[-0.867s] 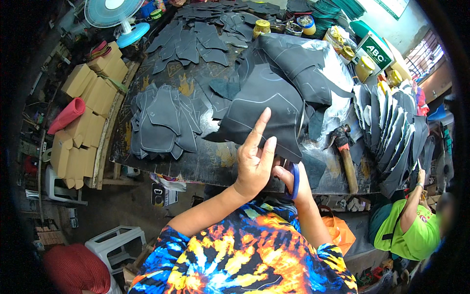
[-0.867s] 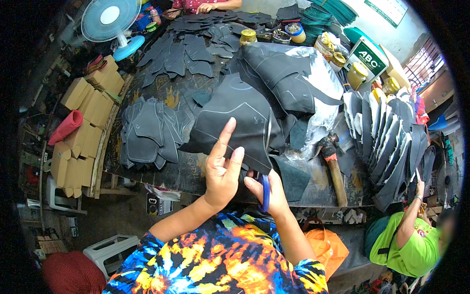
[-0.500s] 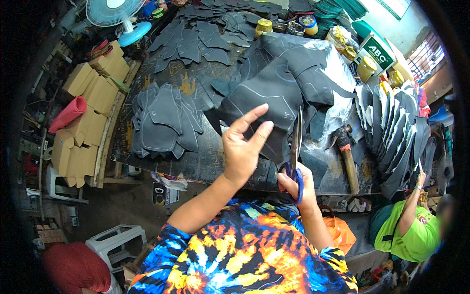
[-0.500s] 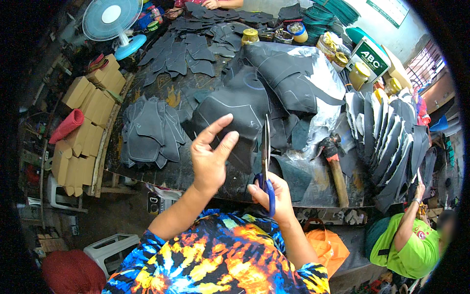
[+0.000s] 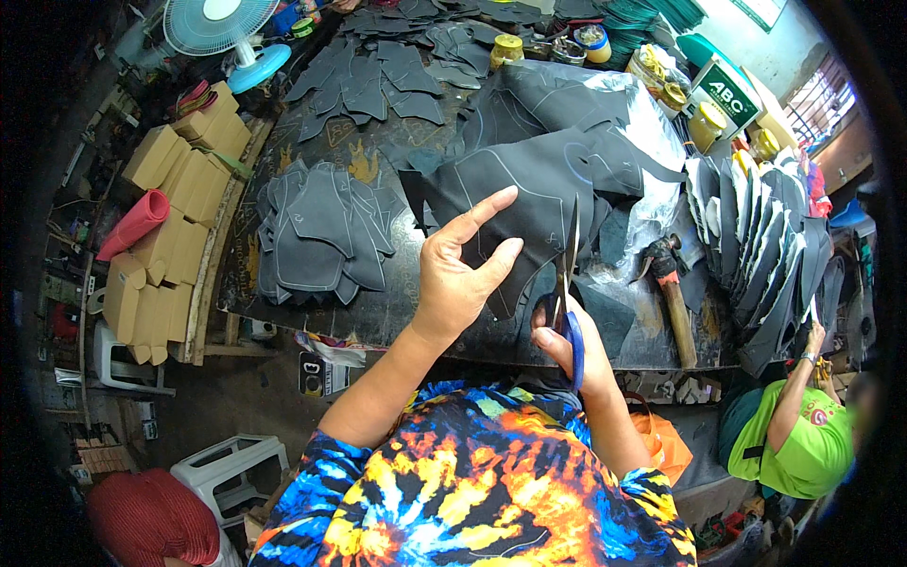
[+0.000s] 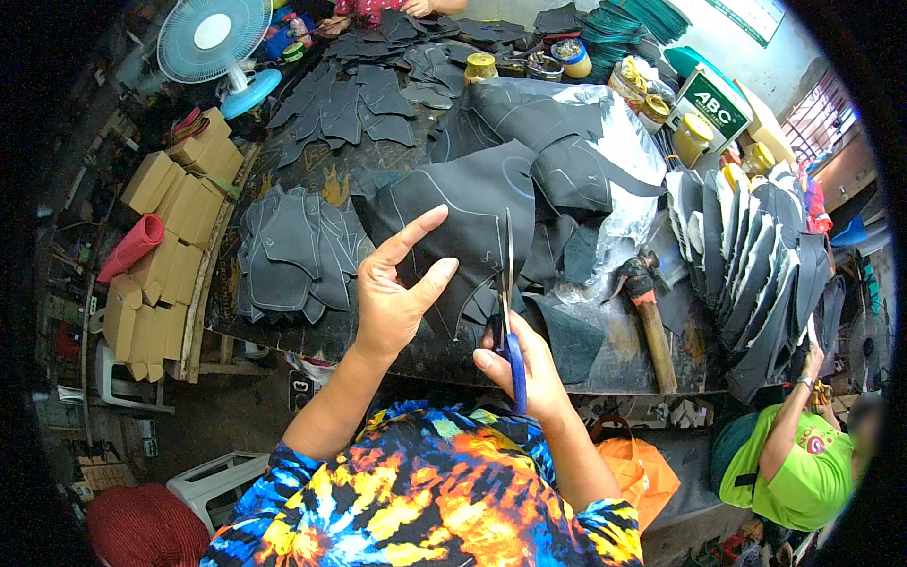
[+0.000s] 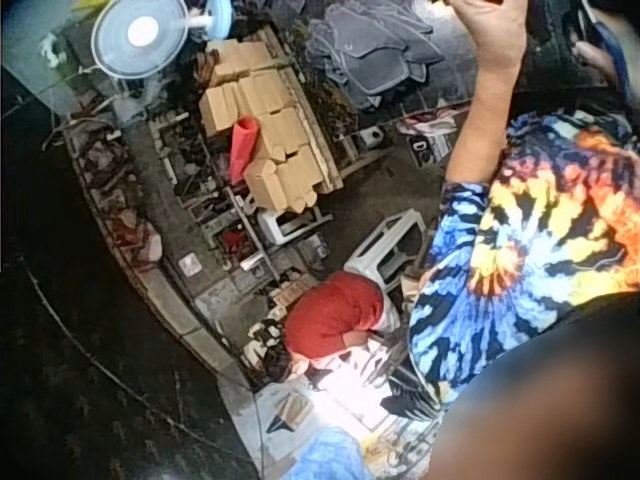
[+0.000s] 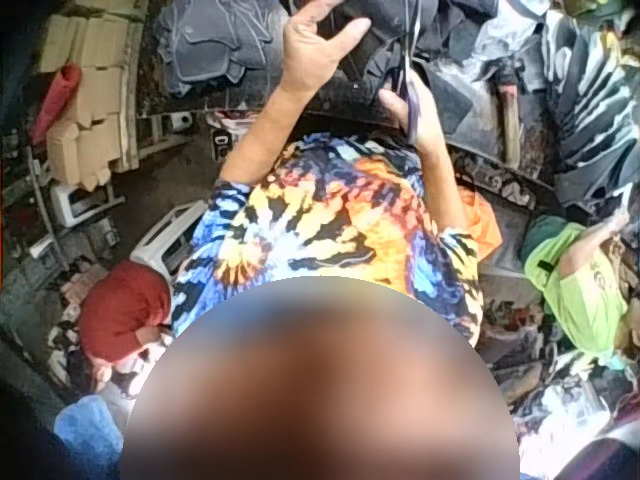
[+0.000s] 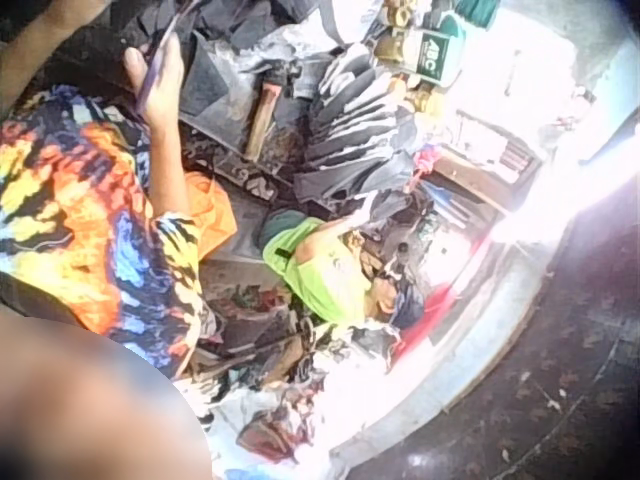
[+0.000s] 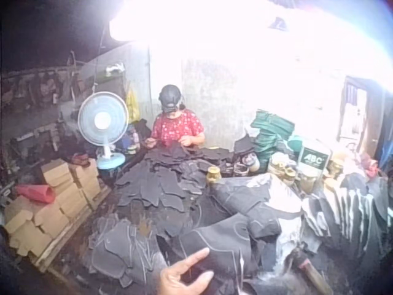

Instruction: The person uses shears to cut dark gray fabric pieces along marked outlines on a worktable. They repeatedly pick up fabric, cut along the lines, and place the cut pieces aside. A coworker is visible in the background handling similar materials.

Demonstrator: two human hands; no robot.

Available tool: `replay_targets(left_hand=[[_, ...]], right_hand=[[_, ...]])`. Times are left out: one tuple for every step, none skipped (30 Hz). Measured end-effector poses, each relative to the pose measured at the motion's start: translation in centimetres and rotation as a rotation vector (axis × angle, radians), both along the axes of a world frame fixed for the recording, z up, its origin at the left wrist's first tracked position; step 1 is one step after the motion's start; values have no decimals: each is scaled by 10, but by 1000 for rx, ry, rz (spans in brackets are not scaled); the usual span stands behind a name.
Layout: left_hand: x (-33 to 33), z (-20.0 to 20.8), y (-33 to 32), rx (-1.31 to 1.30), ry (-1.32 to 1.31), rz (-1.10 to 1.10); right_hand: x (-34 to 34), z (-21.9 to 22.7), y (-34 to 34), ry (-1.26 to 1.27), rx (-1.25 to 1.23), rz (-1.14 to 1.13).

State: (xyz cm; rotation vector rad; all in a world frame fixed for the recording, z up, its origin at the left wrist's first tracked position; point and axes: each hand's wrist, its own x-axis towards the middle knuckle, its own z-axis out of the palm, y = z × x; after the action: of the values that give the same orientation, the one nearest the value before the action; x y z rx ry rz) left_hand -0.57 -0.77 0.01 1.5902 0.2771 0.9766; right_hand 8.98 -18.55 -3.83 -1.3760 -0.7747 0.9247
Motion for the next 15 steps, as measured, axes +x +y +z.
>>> replay_targets(left_hand=[[0,0,-1,-9,-2,-5],[-1,0,-1,-15,-2,-6],[-1,-1,-1,-21,-2,-11],[-1,-1,-2,-29,-2,-11],[-1,-2,-2,-6,-12,5],[0,-3,-3,14,-23,27],[0,-3,-4,35,-32,50],[0,-4,-6,23,-33,48],[0,-6,-7,13,-32,47],[0,-7,-8,2,-31,46],[-1,-8,-10,-1,-26,33],[-1,-9,-11,-3,-21,19],[-1,-11,-12,-6,-20,8],[-2,-12,-12,-17,-11,-4],[-2,-12,-12,-27,-7,-12]], right_hand=[[0,0,-1,-4,-8,-11],[-1,0,-1,3,-16,-21],[-3,-1,0,11,-18,-31],[-4,-1,-1,19,-20,-41],[-7,-1,-2,48,-37,-56],[-9,0,-4,77,-55,-71],[-11,0,-5,105,-72,-85],[-12,0,-6,107,-78,-80],[-13,0,-6,108,-84,-77],[-13,1,-5,110,-90,-73],[-12,1,-4,80,-84,-73],[-11,0,-2,50,-78,-75],[-9,0,0,21,-89,-79],[-7,0,1,18,-47,-94],[-5,0,2,13,-37,-111]])
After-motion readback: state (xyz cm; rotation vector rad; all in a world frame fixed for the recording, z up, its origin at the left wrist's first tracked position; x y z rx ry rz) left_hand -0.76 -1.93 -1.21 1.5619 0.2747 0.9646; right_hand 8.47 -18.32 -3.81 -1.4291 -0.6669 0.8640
